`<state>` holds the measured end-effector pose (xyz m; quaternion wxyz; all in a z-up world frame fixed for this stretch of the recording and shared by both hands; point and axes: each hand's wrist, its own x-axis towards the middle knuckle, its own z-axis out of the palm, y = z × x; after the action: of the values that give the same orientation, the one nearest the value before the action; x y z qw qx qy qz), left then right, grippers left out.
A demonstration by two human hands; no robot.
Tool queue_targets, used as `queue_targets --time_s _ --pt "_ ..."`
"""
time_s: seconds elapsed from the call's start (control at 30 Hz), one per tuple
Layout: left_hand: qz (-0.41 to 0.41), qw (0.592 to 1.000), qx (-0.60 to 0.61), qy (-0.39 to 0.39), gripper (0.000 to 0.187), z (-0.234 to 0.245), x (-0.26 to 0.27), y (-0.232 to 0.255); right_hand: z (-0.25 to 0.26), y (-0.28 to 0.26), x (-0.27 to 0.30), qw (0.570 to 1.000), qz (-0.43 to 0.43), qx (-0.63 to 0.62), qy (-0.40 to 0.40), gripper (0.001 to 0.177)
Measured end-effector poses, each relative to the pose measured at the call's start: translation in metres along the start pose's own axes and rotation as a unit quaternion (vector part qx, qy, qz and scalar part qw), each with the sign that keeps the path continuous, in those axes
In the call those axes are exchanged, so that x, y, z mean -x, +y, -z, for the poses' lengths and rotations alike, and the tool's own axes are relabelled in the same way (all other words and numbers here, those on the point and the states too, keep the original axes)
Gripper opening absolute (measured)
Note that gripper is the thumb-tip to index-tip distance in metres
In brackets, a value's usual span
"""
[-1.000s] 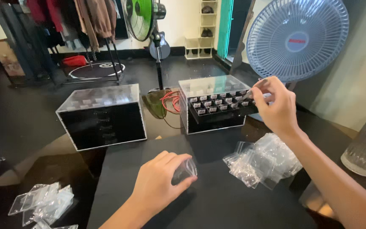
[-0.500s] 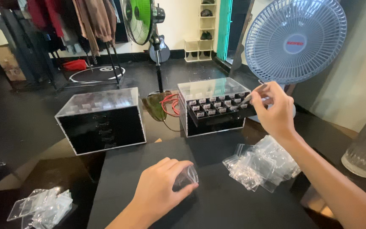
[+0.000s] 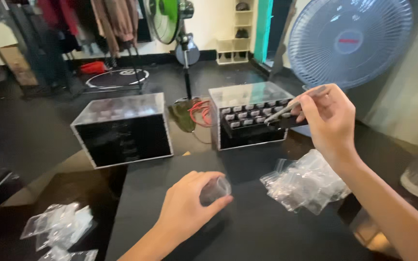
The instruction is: The person repeatedly picks small items from a compartmentalized organizer using tweezers, places them into small clear plastic bags, and sets the filled bags aside on the table. The process is repeated continuously throughout the clip.
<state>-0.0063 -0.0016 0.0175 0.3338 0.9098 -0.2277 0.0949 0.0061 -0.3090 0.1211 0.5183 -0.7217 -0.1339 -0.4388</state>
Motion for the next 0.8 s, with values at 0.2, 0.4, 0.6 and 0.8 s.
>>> queue_targets --time_s 0.2,0.4,0.6,0.8 --pt "0.006 0.997 0.073 0.009 0.047 -0.005 0.003 0.001 -0.033 -0.009 0.062 0.982 0.004 -0.022 -0.190 0.008" --pt "0.055 0.992 0.109 -0.027 0.054 0.008 0.009 0.016 -0.041 -0.011 0.069 0.980 -0.020 -0.095 -0.175 0.006" --pt "0.013 0.954 0.296 -0.051 0.036 -0.014 -0.003 -0.015 -0.040 0.050 0.074 0.833 0.314 0.262 -0.372 0.049" --pt "0.106 0.905 0.404 -0.084 0.021 -0.020 -0.002 -0.006 -0.063 0.099 0.081 0.733 0.357 0.402 -0.417 0.084"
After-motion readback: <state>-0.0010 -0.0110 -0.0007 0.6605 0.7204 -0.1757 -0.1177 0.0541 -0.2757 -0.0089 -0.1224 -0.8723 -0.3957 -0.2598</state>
